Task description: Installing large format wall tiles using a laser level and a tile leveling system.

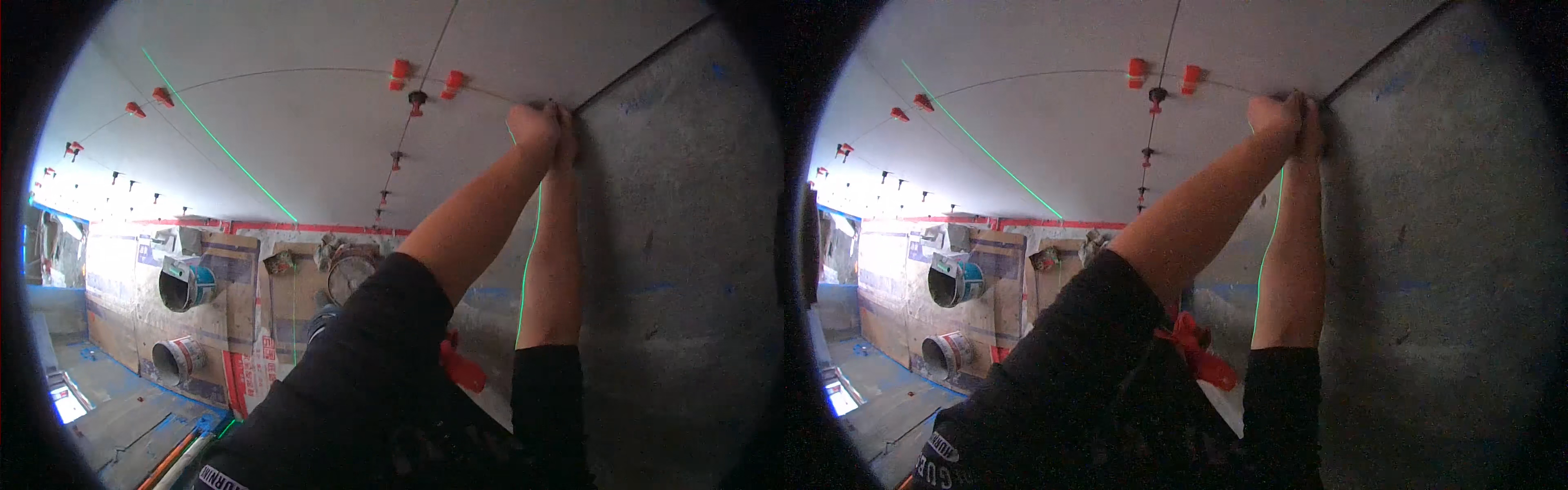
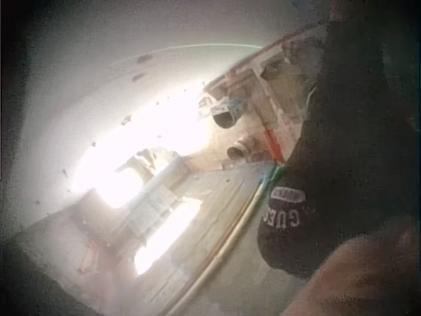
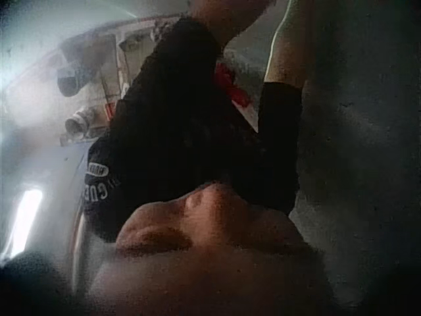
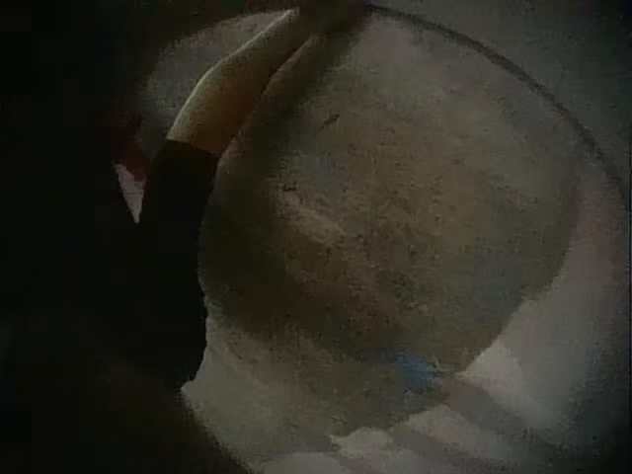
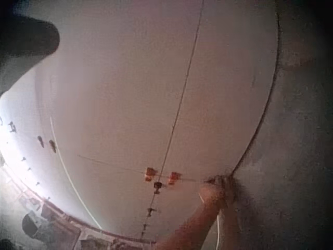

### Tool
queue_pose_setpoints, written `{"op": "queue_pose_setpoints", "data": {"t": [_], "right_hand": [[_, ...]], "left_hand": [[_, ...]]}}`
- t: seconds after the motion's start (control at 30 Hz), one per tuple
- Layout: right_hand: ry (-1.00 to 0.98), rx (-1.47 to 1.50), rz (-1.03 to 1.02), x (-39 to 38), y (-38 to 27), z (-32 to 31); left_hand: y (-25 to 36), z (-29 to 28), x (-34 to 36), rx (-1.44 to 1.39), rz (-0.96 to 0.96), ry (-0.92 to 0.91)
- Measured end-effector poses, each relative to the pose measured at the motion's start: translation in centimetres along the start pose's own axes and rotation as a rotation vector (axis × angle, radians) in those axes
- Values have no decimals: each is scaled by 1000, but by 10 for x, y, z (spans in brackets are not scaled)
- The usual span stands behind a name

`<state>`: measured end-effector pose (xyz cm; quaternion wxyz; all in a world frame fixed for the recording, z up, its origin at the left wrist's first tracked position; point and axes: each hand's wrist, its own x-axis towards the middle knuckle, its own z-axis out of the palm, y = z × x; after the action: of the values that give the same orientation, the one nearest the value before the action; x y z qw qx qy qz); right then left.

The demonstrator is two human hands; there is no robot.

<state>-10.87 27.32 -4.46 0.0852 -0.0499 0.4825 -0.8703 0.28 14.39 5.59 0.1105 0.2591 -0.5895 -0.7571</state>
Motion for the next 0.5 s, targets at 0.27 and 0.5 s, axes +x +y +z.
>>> {"op": "queue_pose_setpoints", "data": {"t": [0.27, 0.5], "right_hand": [[-7, 160, 15, -21, -5, 18], [179, 161, -127, -2, -18, 10]], "left_hand": [[-3, 9, -3, -5, 47, -19], [-20, 48, 18, -52, -51, -110]]}}
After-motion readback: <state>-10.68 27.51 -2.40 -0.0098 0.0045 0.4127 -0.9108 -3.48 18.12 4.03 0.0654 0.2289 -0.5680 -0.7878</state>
